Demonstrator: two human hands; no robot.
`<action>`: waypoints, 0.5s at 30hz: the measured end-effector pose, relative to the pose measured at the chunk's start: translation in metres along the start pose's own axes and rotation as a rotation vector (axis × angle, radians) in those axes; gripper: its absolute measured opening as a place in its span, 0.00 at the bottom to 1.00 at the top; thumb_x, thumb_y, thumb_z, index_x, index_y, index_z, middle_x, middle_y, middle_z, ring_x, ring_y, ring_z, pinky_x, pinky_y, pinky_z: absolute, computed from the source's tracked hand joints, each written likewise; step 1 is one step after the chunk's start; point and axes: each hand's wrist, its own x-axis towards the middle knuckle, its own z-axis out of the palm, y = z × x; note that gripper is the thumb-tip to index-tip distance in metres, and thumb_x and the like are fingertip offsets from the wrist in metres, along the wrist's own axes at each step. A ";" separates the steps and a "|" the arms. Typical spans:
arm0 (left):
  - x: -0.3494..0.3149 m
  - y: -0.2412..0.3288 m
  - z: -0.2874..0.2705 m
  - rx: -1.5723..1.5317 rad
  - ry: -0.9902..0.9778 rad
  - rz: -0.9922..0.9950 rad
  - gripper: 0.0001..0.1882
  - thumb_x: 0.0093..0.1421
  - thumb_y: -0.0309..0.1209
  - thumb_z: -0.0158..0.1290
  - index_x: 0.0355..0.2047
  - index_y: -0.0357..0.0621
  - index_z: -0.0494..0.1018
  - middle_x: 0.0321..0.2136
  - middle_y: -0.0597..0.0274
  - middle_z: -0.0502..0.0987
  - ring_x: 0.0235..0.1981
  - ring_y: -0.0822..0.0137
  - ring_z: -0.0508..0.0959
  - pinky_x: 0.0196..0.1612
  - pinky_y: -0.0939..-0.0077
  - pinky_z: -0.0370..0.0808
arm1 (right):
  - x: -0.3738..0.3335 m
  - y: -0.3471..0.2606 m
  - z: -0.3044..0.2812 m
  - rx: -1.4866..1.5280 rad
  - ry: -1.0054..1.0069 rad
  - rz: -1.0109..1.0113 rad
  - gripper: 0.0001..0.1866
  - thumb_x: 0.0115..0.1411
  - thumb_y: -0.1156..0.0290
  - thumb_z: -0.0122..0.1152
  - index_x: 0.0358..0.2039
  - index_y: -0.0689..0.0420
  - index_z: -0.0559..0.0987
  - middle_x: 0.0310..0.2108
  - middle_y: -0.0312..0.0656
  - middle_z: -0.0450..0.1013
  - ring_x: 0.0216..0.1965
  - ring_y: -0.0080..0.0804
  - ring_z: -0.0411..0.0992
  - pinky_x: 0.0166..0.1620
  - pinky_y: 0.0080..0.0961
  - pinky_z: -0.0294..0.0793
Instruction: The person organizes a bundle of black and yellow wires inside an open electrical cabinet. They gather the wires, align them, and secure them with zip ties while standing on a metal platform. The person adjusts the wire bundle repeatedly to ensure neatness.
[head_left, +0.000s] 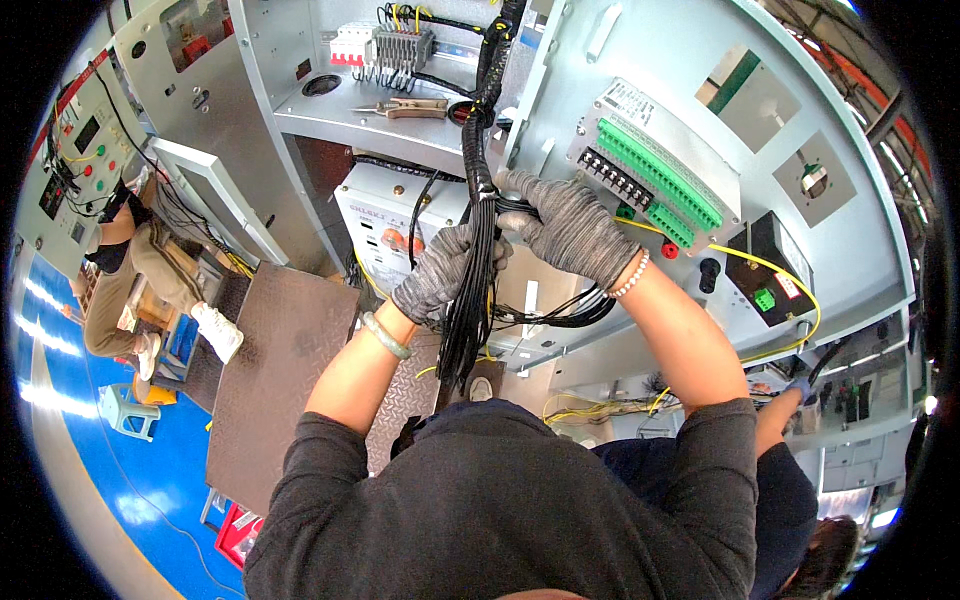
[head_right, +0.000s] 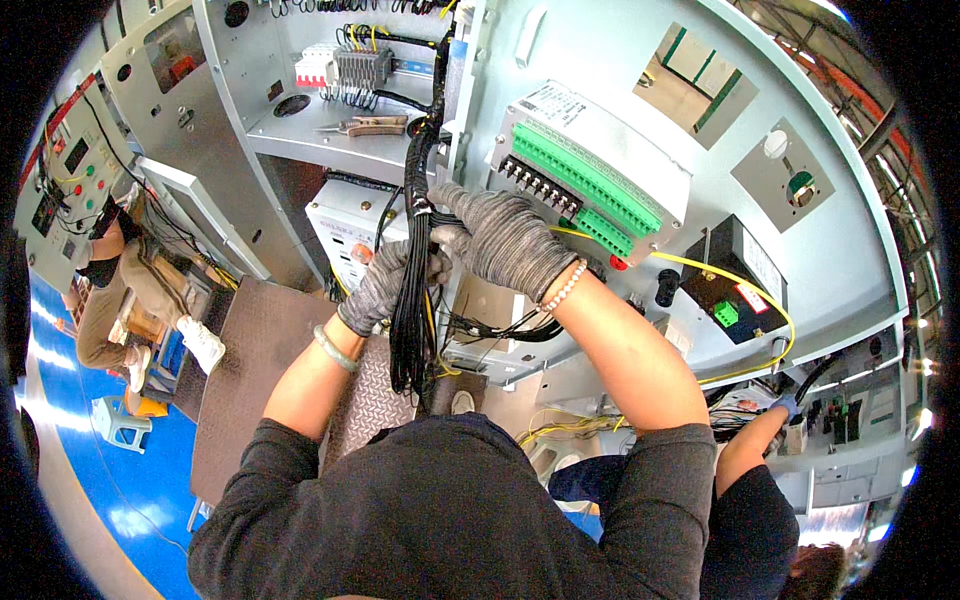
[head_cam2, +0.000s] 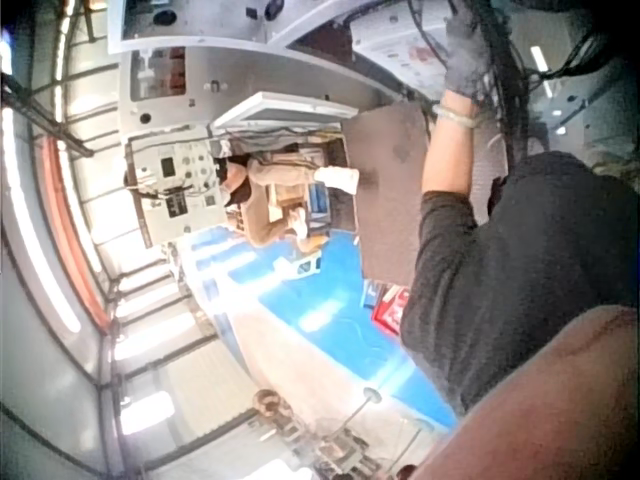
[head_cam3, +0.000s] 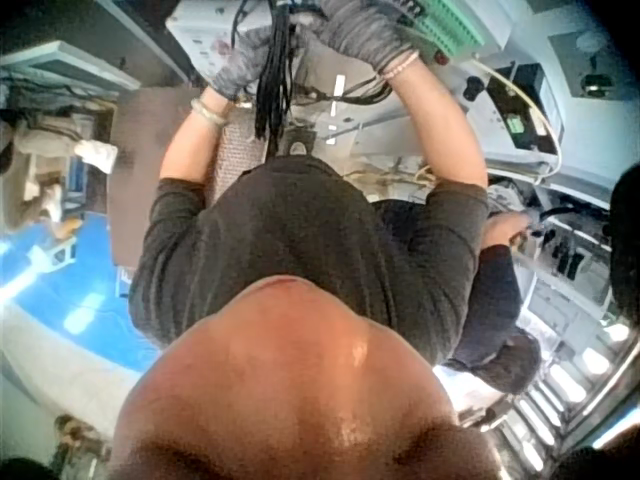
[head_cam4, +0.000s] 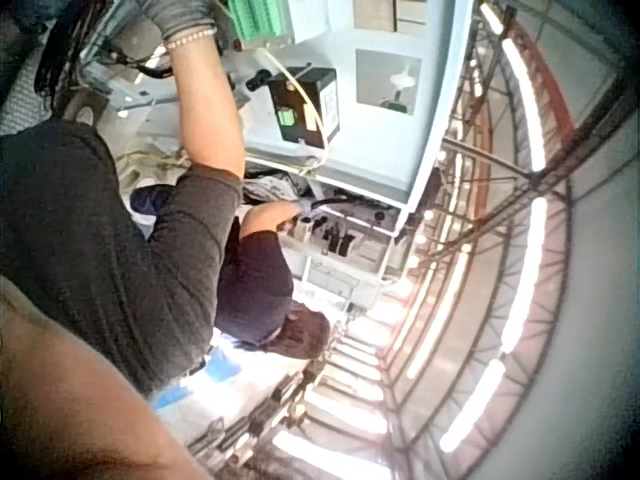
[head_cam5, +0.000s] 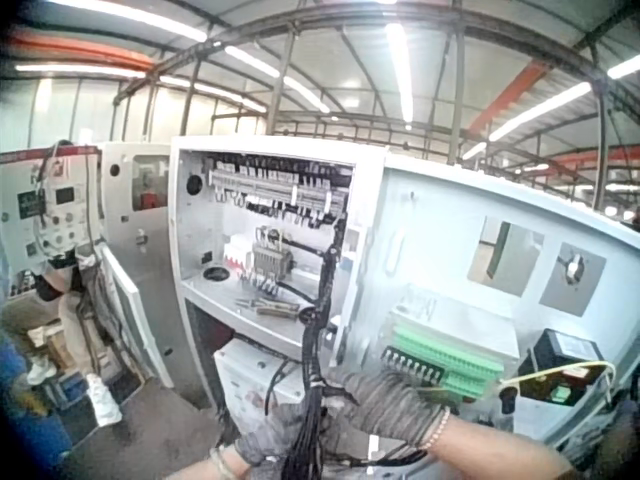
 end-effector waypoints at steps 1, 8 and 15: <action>-0.001 0.004 0.000 0.032 -0.015 0.018 0.09 0.57 0.33 0.54 0.35 0.41 0.74 0.25 0.67 0.75 0.26 0.76 0.74 0.30 0.82 0.72 | 0.001 -0.001 0.000 -0.054 0.042 -0.059 0.21 0.53 0.65 0.60 0.48 0.55 0.72 0.32 0.50 0.75 0.33 0.46 0.75 0.38 0.36 0.73; -0.007 0.025 -0.014 0.715 0.079 0.003 0.11 0.58 0.32 0.51 0.36 0.38 0.74 0.25 0.60 0.75 0.27 0.69 0.74 0.33 0.74 0.71 | -0.002 -0.007 -0.002 0.073 -0.119 0.069 0.19 0.56 0.61 0.55 0.47 0.52 0.73 0.37 0.48 0.74 0.39 0.45 0.72 0.43 0.36 0.72; -0.012 0.042 -0.020 0.904 0.163 0.061 0.14 0.60 0.34 0.49 0.40 0.37 0.73 0.30 0.51 0.76 0.33 0.59 0.75 0.40 0.69 0.70 | -0.002 -0.002 0.011 0.071 -0.023 0.023 0.17 0.55 0.62 0.55 0.45 0.52 0.73 0.36 0.47 0.74 0.38 0.45 0.73 0.42 0.37 0.72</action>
